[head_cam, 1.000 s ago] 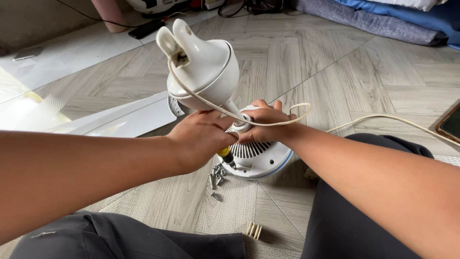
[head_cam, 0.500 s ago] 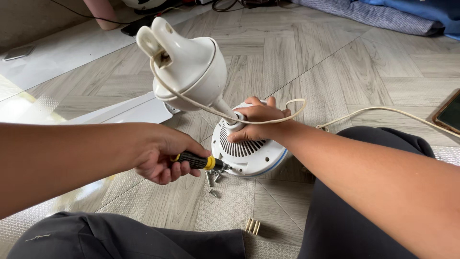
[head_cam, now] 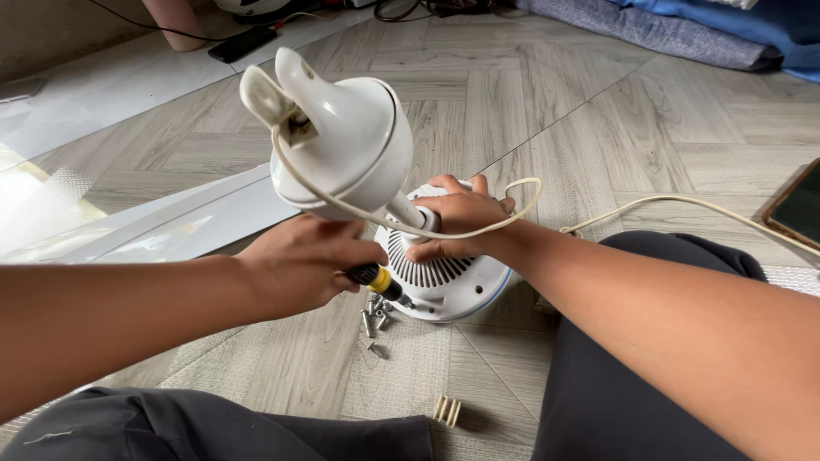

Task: The person sits on the floor and uses a screwdriver to remove and reinstall screws on the motor housing of a ceiling fan, then aligns a fan blade against the housing and drives screws to secure the blade, continuing to fasten screws by hand.

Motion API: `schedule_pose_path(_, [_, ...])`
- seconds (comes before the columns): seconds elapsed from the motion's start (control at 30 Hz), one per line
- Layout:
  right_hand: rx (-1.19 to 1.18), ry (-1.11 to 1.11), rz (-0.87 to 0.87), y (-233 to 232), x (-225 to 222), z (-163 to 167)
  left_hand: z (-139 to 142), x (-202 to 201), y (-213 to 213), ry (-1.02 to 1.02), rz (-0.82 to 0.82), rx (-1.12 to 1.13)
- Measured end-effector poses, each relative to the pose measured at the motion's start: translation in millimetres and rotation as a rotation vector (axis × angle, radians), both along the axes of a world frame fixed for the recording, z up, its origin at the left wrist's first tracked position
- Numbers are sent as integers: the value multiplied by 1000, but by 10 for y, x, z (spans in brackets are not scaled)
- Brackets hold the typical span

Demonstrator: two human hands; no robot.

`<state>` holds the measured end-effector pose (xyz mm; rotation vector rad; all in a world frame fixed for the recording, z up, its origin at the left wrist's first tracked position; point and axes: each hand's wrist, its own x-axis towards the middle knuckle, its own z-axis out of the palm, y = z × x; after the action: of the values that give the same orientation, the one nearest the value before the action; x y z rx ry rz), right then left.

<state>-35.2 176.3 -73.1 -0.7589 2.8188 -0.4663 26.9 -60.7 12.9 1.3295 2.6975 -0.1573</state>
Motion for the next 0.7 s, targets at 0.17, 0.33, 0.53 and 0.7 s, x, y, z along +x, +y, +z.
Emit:
schedule_pose_path(0.17, [17, -194, -288, -49, 31, 96, 114, -36, 23, -790, 1134, 158])
schedule_pose_path(0.33, [45, -194, -298, -90, 94, 225, 5, -113, 27, -1227, 1489, 226])
schedule_pose_path(0.53, [115, -159, -253, -113, 151, 261, -108, -199, 43, -1192, 1339, 100])
schedule_pose_path(0.7, [94, -132, -277, -70, 133, 146, -147, -41, 123, -579, 828, -189])
